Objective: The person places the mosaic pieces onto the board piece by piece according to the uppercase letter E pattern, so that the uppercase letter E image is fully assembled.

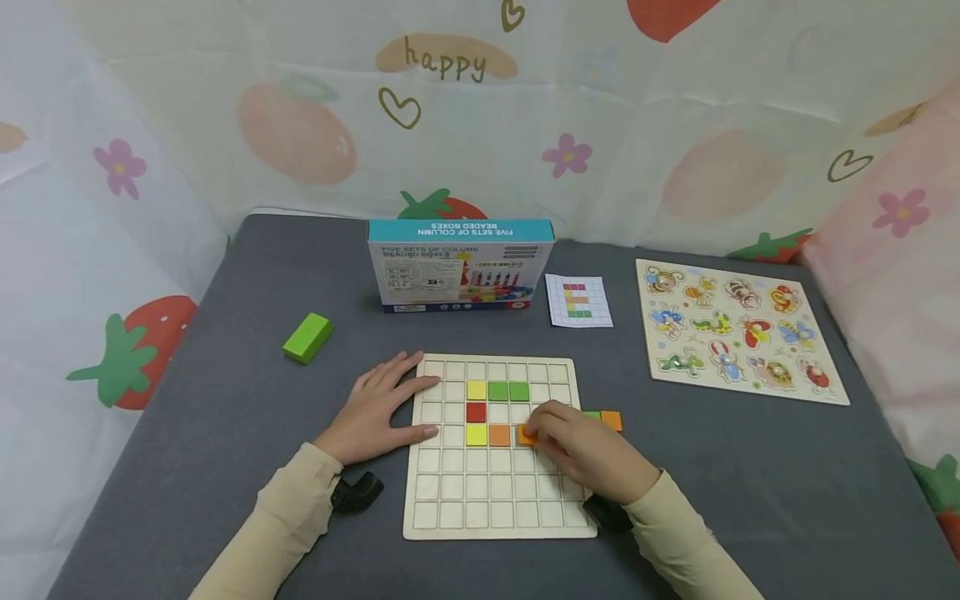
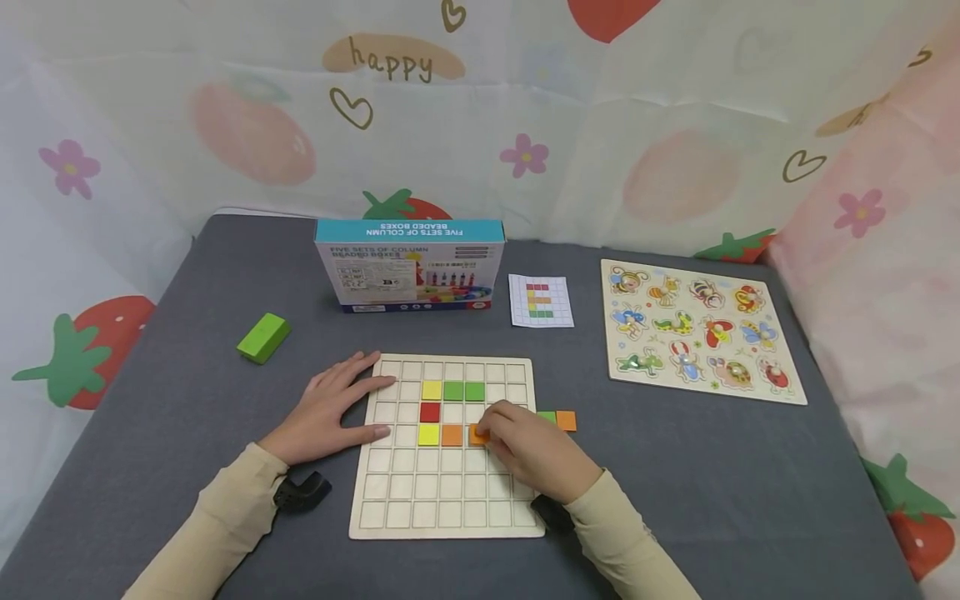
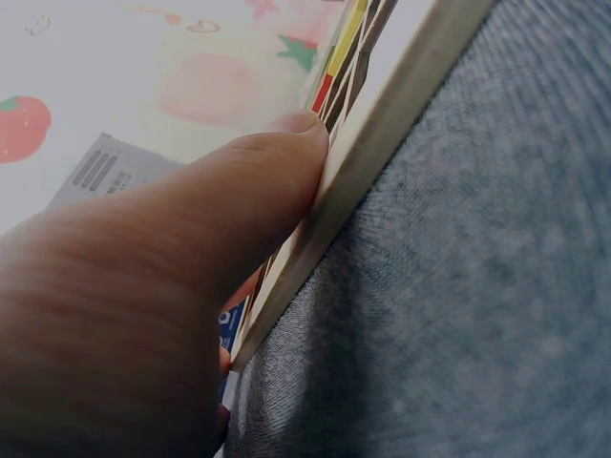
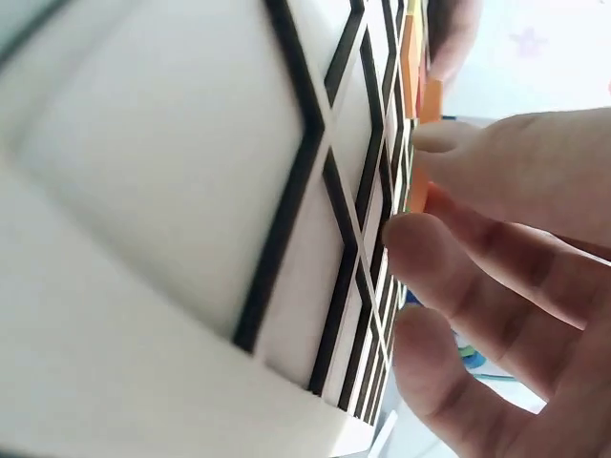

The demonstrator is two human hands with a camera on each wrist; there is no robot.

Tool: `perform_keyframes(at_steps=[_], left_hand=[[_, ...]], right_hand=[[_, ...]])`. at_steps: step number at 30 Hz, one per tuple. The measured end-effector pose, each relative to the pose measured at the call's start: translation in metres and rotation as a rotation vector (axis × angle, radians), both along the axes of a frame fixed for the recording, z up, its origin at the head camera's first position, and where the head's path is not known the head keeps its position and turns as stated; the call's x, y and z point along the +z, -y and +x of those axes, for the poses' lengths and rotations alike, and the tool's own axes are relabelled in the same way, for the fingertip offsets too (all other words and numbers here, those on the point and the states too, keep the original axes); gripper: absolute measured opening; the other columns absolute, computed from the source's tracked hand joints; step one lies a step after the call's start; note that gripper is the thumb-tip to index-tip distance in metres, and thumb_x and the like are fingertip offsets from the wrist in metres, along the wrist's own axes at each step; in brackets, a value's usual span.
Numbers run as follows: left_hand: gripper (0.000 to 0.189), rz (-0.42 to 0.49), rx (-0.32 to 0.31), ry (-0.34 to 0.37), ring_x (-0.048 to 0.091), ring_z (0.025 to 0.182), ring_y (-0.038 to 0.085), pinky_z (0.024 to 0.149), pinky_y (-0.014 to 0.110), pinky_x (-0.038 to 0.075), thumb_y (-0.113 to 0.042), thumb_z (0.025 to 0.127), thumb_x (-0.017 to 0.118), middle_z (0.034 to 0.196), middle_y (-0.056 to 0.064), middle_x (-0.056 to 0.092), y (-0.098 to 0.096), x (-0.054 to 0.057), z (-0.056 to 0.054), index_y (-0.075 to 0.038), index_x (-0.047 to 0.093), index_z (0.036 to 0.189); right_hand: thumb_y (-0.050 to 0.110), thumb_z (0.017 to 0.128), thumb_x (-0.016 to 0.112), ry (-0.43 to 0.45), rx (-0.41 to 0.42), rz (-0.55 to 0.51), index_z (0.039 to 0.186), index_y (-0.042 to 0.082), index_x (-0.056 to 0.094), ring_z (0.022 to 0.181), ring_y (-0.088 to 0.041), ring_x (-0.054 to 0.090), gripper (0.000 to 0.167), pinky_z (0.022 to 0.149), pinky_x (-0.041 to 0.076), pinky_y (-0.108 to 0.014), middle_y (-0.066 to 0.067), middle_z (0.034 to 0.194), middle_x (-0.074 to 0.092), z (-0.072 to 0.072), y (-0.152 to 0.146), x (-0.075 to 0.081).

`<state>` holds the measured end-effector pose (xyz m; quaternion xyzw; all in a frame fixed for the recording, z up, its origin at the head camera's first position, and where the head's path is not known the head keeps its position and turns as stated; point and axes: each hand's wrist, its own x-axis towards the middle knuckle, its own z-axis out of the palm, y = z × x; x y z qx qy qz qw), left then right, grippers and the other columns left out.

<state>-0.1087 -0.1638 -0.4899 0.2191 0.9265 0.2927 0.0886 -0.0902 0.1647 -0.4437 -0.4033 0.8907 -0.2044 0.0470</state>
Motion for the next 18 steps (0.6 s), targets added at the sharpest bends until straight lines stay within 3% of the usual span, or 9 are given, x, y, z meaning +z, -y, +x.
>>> perform_keyframes(at_steps=[18], left_hand=[[0.072,0.012,0.003,0.001,0.01,0.148,0.026,0.112,0.057,0.012,-0.062,0.085,0.06,0.16,0.0,0.017,0.0009,-0.0005,-0.0001,-0.029,0.042,0.146]], right_hand=[[0.011,0.088,0.07,-0.038,0.011,0.063,0.106,0.014,0.066,0.1,-0.009,0.06,0.019,0.085,0.053,-0.024,0.006,0.108,0.063,-0.005,0.0094,0.0001]])
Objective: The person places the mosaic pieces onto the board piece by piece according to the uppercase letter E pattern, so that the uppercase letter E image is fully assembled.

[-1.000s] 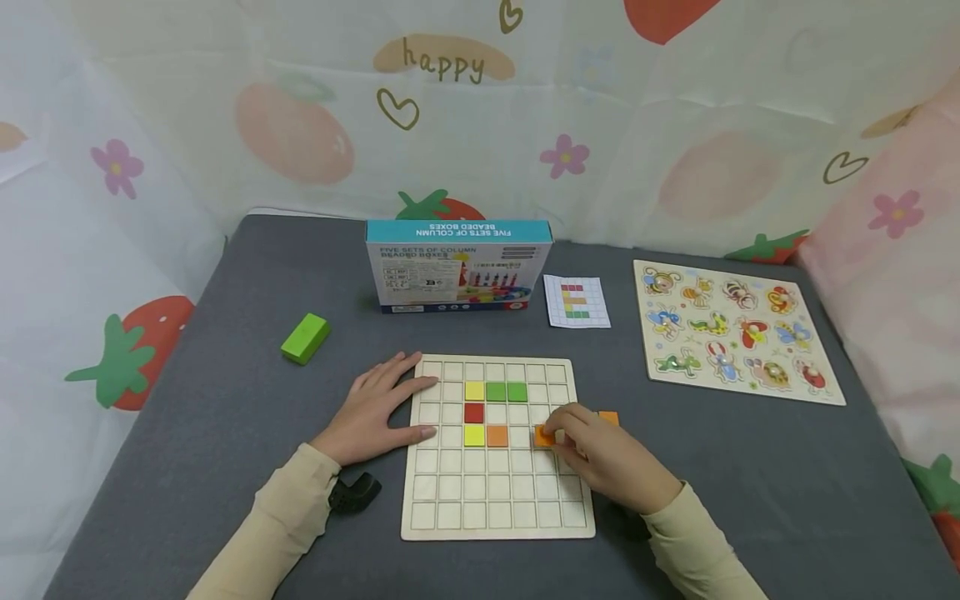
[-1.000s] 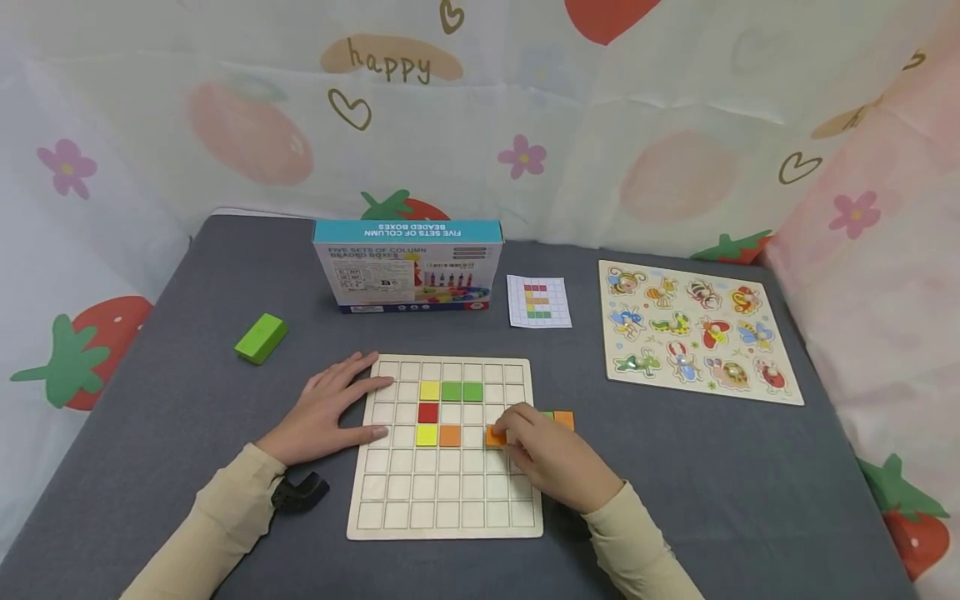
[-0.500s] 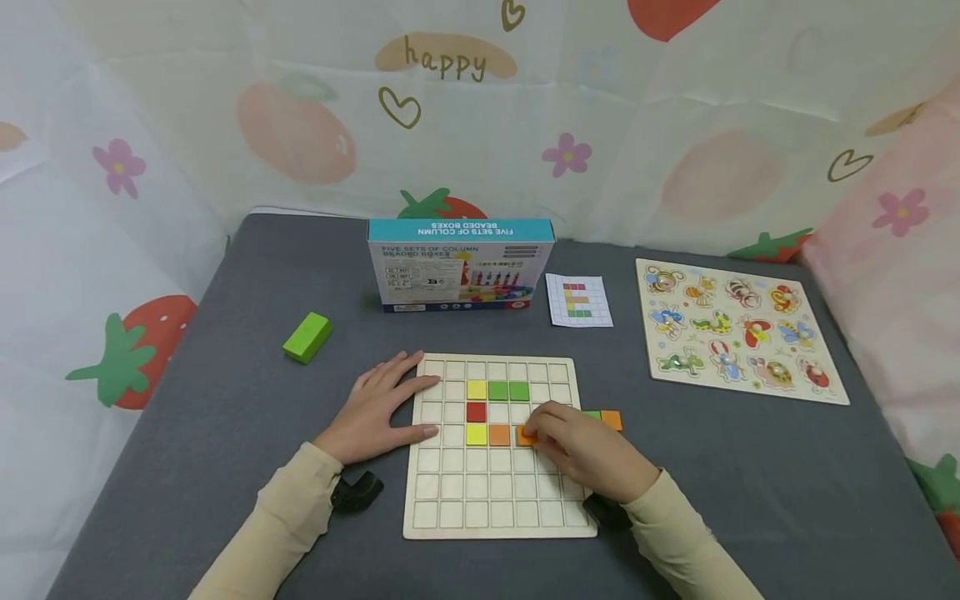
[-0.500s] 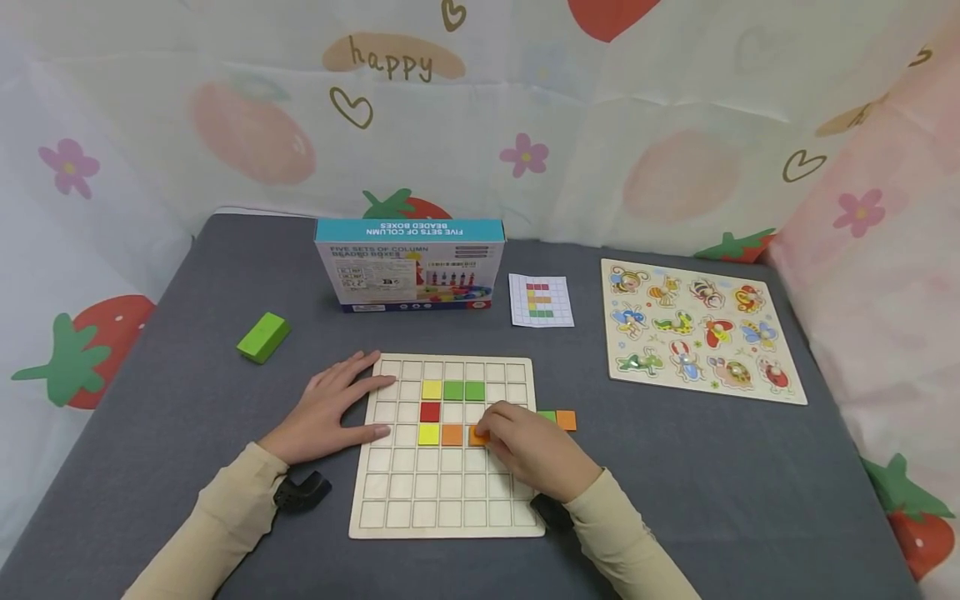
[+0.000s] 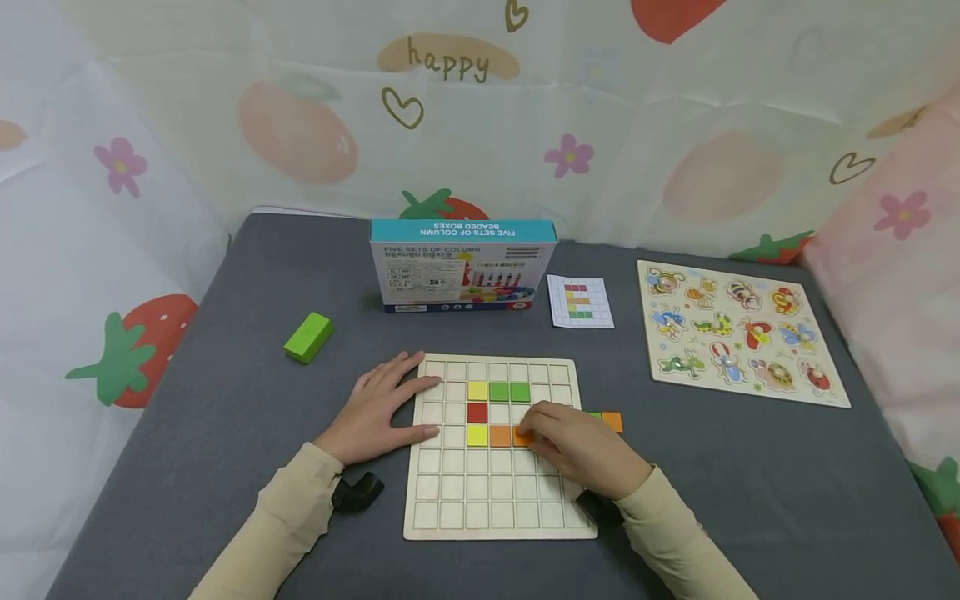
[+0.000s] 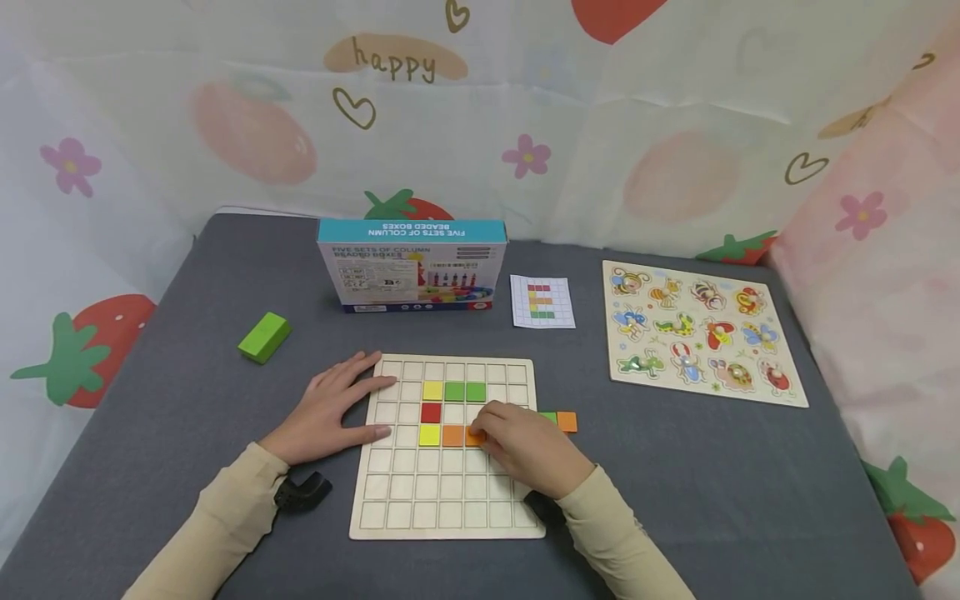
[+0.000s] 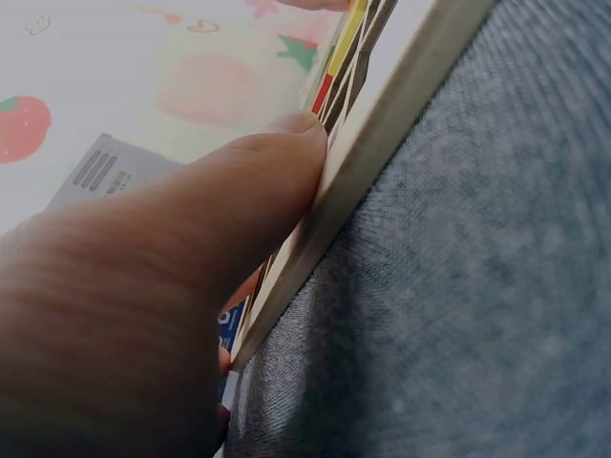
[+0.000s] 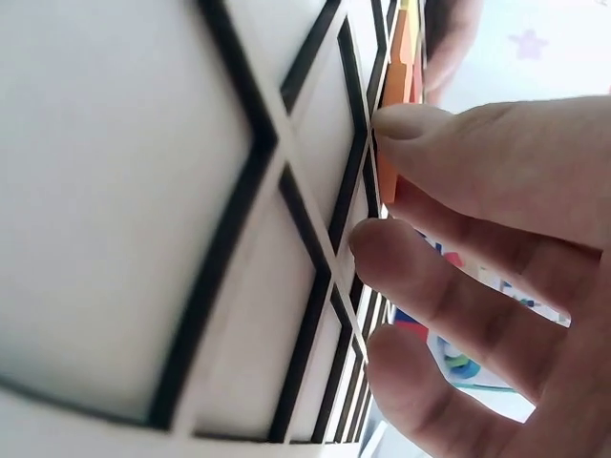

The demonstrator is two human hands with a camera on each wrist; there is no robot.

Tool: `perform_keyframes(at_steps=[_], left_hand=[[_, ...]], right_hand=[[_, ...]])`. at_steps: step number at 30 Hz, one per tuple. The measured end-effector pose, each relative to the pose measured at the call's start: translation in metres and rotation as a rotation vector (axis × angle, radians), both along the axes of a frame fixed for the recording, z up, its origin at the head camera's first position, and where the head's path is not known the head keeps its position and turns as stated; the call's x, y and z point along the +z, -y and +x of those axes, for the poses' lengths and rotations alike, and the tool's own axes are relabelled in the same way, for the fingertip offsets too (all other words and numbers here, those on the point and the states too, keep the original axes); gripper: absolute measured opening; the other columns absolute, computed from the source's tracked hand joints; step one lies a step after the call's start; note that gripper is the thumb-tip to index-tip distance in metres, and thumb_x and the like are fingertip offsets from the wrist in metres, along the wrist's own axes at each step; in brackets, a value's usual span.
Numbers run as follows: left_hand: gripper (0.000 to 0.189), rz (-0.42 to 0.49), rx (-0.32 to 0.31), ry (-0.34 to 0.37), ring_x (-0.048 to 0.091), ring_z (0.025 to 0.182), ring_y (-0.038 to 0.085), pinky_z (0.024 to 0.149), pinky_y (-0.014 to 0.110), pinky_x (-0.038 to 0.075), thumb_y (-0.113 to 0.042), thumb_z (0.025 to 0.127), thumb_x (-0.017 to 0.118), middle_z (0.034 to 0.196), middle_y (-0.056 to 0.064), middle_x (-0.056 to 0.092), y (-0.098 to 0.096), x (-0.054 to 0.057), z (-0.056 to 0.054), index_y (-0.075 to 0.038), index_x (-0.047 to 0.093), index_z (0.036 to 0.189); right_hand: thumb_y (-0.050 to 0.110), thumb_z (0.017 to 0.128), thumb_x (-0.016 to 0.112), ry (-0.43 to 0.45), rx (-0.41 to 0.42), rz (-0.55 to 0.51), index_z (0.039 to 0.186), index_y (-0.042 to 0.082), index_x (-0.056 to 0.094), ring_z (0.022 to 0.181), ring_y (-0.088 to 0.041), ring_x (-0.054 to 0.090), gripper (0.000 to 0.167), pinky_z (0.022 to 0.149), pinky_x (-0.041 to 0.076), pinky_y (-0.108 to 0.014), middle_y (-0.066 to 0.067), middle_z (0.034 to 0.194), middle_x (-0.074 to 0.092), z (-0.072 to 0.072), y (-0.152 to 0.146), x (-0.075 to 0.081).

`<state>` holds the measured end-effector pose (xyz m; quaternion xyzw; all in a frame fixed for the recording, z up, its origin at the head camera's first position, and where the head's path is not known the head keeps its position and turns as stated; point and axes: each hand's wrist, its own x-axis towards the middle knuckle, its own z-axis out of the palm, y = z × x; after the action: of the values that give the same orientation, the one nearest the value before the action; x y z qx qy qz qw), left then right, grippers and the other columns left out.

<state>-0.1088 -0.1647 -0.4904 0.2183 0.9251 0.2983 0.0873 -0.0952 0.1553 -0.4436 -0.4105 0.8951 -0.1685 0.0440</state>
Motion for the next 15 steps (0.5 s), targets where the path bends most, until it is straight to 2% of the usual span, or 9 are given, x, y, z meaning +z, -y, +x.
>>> perform_keyframes(at_steps=[15], left_hand=[[0.071,-0.01,0.005,-0.002,0.01,0.148,0.026,0.112,0.057,0.013,-0.063,0.085,0.06,0.16,0.0,0.017,-0.0007,-0.0009,-0.0011,-0.029,0.043,0.145]], right_hand=[[0.014,0.087,0.072,0.016,0.0,0.013,0.108,0.012,0.067,0.098,-0.008,0.06,0.022,0.083,0.053,-0.024,0.005,0.109,0.062,0.0007,0.0004,0.0016]])
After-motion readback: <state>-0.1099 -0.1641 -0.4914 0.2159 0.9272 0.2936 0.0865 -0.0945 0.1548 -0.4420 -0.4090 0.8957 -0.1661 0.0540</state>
